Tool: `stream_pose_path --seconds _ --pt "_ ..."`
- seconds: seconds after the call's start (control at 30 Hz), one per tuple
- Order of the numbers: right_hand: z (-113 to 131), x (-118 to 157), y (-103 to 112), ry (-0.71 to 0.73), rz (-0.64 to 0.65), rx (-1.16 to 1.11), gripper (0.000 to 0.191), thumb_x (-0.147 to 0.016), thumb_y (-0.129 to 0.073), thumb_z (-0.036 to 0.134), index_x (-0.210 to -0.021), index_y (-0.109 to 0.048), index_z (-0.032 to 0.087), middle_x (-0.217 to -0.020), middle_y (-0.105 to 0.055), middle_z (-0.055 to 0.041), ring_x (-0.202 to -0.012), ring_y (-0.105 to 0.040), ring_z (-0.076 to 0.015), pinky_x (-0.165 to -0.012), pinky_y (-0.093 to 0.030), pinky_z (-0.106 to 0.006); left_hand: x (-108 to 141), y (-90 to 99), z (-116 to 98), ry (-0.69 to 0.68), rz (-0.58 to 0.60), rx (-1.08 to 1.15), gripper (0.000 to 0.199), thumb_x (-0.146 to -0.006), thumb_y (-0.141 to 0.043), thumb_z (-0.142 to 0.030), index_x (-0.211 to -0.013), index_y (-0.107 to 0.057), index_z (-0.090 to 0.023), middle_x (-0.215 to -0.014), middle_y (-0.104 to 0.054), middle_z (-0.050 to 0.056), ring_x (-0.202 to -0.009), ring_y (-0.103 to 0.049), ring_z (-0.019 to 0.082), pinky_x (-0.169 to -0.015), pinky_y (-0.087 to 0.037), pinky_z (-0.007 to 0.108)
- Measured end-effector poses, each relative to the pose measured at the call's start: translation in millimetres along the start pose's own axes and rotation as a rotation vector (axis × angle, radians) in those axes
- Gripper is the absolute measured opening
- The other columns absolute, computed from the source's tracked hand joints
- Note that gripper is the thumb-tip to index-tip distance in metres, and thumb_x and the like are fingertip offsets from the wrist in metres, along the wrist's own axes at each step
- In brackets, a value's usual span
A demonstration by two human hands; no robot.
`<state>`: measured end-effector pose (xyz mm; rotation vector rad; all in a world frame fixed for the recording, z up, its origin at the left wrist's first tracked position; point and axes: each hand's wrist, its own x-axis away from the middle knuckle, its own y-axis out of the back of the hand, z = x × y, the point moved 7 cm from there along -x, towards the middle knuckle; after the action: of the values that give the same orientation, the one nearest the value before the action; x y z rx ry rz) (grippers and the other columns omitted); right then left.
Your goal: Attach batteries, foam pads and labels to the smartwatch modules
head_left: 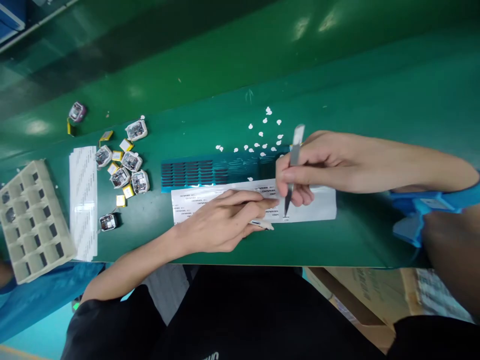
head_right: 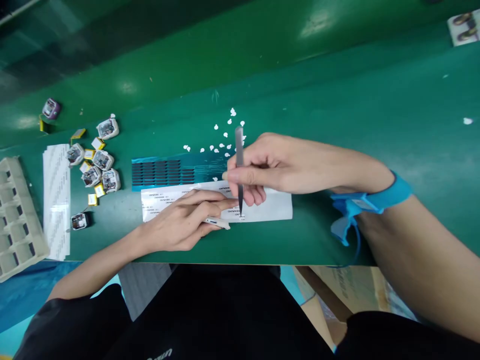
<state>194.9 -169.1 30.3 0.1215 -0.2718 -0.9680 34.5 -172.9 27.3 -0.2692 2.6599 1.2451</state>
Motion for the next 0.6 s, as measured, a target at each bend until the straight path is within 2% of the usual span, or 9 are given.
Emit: stream_pose_path --seconds 0.03,0.1,0.2,0.27,0.33,0.4,0.5,0.6 --pt "4 1 3 0.018 -0.07 -0.047 0.051 -0.105 -0.054 0.059 -0.076 -0.072 0.021 -0.069 -0.071 0.001 -0.057 -0.065 -0.0069 -0.048 -0.051 -0.017 1 2.5 0 0.009 -0.032 0.049 0.029 -0.108 -0.052 -0.024 -0.133 -0.058 -0.01 -0.13 -0.075 0.019 -0.129 -0.071 0.026 -0.102 -0.063 0.04" --pt "13 4 13 0.058 -0.308 -0.136 0.047 -0.104 -0.058 0.058 -0.078 -0.07 0.021 -0.065 -0.069 0.0019 -0.052 -0.064 -0.0083 -0.044 -0.05 -0.02 3 13.0 2 0.069 -0.159 0.205 0.027 -0.104 -0.061 -0.022 -0.129 -0.062 -0.014 -0.123 -0.079 0.015 -0.116 -0.077 0.023 -0.101 -0.064 0.036" --pt "24 18 22 0.123 -0.724 -0.174 0.041 -0.098 -0.067 0.058 -0.078 -0.067 0.023 -0.061 -0.066 0.0028 -0.05 -0.063 -0.0103 -0.043 -0.049 -0.024 8 29.8 14 0.271 -0.369 0.496 0.018 -0.099 -0.07 -0.019 -0.116 -0.069 -0.017 -0.109 -0.082 0.008 -0.079 -0.08 0.012 -0.076 -0.065 0.022" --pt "29 24 18 0.119 -0.876 -0.139 0.043 -0.096 -0.069 0.06 -0.076 -0.066 0.022 -0.061 -0.065 0.0016 -0.054 -0.065 -0.0117 -0.046 -0.051 -0.027 9 31.5 21 0.397 -0.371 0.629 0.015 -0.099 -0.07 -0.021 -0.112 -0.071 -0.016 -0.108 -0.081 0.008 -0.063 -0.073 0.008 -0.06 -0.061 0.019" --pt "30 25 10 0.07 -0.9 -0.105 0.045 -0.098 -0.066 0.062 -0.076 -0.065 0.023 -0.064 -0.066 0.0005 -0.056 -0.066 -0.0128 -0.049 -0.054 -0.03 6 27.8 23 0.451 -0.282 0.72 0.017 -0.098 -0.07 -0.022 -0.114 -0.071 -0.016 -0.111 -0.081 0.01 -0.065 -0.073 0.009 -0.06 -0.062 0.02" --pt "29 23 1 0.02 -0.858 -0.048 0.043 -0.103 -0.06 0.058 -0.078 -0.066 0.024 -0.067 -0.068 0.0003 -0.057 -0.067 -0.0119 -0.053 -0.057 -0.03 4 23.1 21 0.455 -0.198 0.772 0.026 -0.095 -0.072 -0.019 -0.121 -0.069 -0.016 -0.116 -0.08 0.011 -0.078 -0.078 0.014 -0.068 -0.066 0.024" --pt "29 18 -9 0.098 -0.806 0.011 0.037 -0.109 -0.054 0.042 -0.079 -0.069 0.025 -0.067 -0.069 0.0033 -0.054 -0.066 -0.008 -0.052 -0.056 -0.022 5 18.0 19 0.444 -0.16 0.808 0.039 -0.093 -0.072 -0.015 -0.132 -0.065 -0.016 -0.117 -0.08 0.011 -0.09 -0.08 0.019 -0.077 -0.069 0.029" --pt "26 10 -17 0.151 -0.738 -0.024 0.032 -0.108 -0.055 0.035 -0.081 -0.068 0.025 -0.067 -0.069 0.0056 -0.053 -0.067 -0.0069 -0.048 -0.054 -0.017 6 13.8 17 0.453 -0.149 0.843 0.045 -0.093 -0.07 -0.013 -0.137 -0.064 -0.014 -0.114 -0.081 0.012 -0.09 -0.08 0.019 -0.073 -0.069 0.027"
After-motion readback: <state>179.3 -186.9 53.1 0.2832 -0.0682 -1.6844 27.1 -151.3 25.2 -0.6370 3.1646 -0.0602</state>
